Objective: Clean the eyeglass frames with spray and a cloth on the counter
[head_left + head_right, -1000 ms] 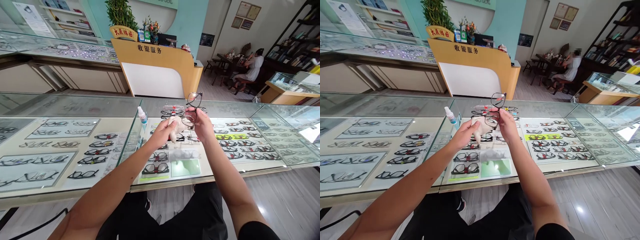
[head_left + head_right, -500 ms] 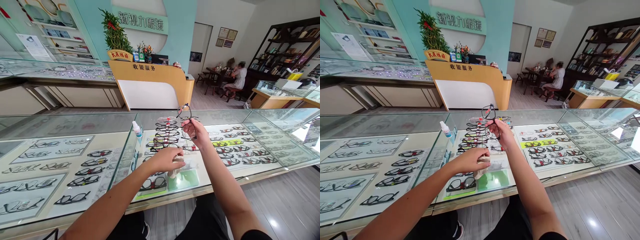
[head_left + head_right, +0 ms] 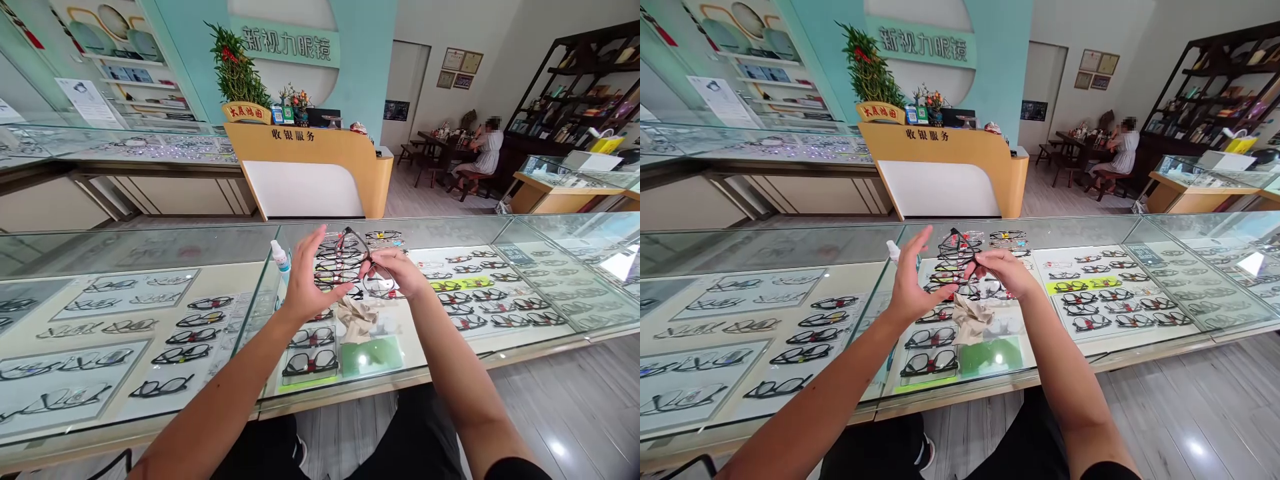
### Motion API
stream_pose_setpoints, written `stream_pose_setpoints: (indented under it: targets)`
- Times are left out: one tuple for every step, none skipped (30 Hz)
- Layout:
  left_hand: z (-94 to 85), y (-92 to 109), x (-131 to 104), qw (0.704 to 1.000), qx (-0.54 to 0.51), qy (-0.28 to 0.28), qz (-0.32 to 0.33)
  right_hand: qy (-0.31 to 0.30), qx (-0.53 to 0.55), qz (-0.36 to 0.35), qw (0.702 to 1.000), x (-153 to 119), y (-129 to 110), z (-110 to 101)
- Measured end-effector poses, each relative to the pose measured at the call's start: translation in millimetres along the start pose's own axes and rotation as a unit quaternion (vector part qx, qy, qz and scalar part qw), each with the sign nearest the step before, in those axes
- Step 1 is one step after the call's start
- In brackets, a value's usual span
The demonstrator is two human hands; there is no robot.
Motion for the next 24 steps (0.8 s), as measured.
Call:
stream_pose_setpoints:
  targets:
    - [0.4,0.8,0.8,1.000,0.006,-0.013,0.006,-0.018,-0.013,0.007,1.000,-0.6,0.4,1.4]
    - [0.6,1.5,1.6,1.000,0.012,-0.024,0.008,-0.038,-0.026,0.015,0.999,-1.2,1.2,2.9]
    - [0.8,2.1,2.3,0.999,0.018,-0.035,0.007,-0.060,-0.039,0.023,0.997,-2.0,2.2,4.3]
    - [1.0,2.6,2.9,0.999,0.023,-0.045,0.003,-0.081,-0.051,0.030,0.995,-2.8,3.2,5.5]
    - [1.3,3.3,3.5,0.998,0.024,-0.053,0.000,-0.100,-0.059,0.035,0.993,-3.7,4.0,6.4]
    - [1.6,4.3,4.1,0.998,0.021,-0.060,0.000,-0.112,-0.064,0.039,0.991,-4.6,4.6,6.7]
    - [1.8,5.7,4.6,0.998,0.013,-0.063,0.002,-0.119,-0.066,0.041,0.990,-5.4,4.9,6.3]
    - [1.9,7.1,5.0,0.998,0.003,-0.063,0.006,-0.121,-0.069,0.043,0.989,-6.1,5.3,5.5]
    - [1.7,8.3,5.5,0.998,-0.007,-0.059,0.011,-0.121,-0.072,0.047,0.989,-6.8,5.7,4.4]
    - [1.2,9.1,5.8,0.998,-0.014,-0.053,0.013,-0.113,-0.073,0.051,0.990,-7.3,6.0,2.6]
    - [0.3,9.1,6.1,0.999,-0.017,-0.043,0.012,-0.097,-0.072,0.052,0.991,-7.6,5.8,0.0]
    - [-1.0,8.2,6.3,0.999,-0.015,-0.032,0.007,-0.073,-0.071,0.047,0.994,-7.6,4.8,-3.1]
    - [-2.8,6.4,6.6,1.000,-0.011,-0.018,-0.003,-0.045,-0.074,0.035,0.996,-7.5,2.8,-6.2]
    - [-5.0,3.8,6.9,1.000,-0.007,-0.004,-0.018,-0.015,-0.084,0.012,0.996,-7.4,-0.8,-8.9]
    - [-7.6,0.5,7.6,0.999,-0.004,0.009,-0.036,0.017,-0.103,-0.023,0.994,-7.4,-6.2,-10.9]
    - [-10.5,-3.2,8.7,0.998,-0.002,0.024,-0.055,0.050,-0.132,-0.064,0.988,-7.6,-13.1,-11.8]
    - [-13.9,-7.0,10.7,0.996,-0.004,0.040,-0.074,0.082,-0.167,-0.107,0.977,-8.0,-20.8,-11.2]
    - [-17.8,-10.5,13.8,0.994,-0.006,0.059,-0.089,0.113,-0.203,-0.147,0.961,-8.3,-29.2,-9.5]
    - [-22.2,-13.3,18.6,0.992,-0.010,0.079,-0.099,0.142,-0.237,-0.181,0.944,-8.0,-38.2,-6.6]
    - [-27.1,-15.2,25.2,0.990,-0.014,0.099,-0.104,0.163,-0.269,-0.209,0.926,-6.6,-47.7,-2.4]
    - [-32.3,-16.2,33.9,0.987,-0.019,0.118,-0.104,0.173,-0.300,-0.231,0.909,-3.8,-57.9,2.9]
    - [-37.8,-16.1,44.6,0.985,-0.025,0.135,-0.101,0.177,-0.328,-0.250,0.894,0.3,-69.3,8.8]
    - [-43.7,-14.7,57.0,0.984,-0.030,0.150,-0.094,0.177,-0.352,-0.269,0.879,5.2,-82.0,14.8]
    - [-49.9,-12.0,70.4,0.982,-0.035,0.164,-0.085,0.179,-0.371,-0.289,0.864,10.5,-95.7,20.2]
Point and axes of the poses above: each hand's wrist, its own x-axis towards the middle knuckle, its own z-axis out of the palm, y = z × x, the point moved 6 cm from there along x, towards the middle knuckle, and after that the axes turned 2 degrees about -z, right-handed, at the moved point
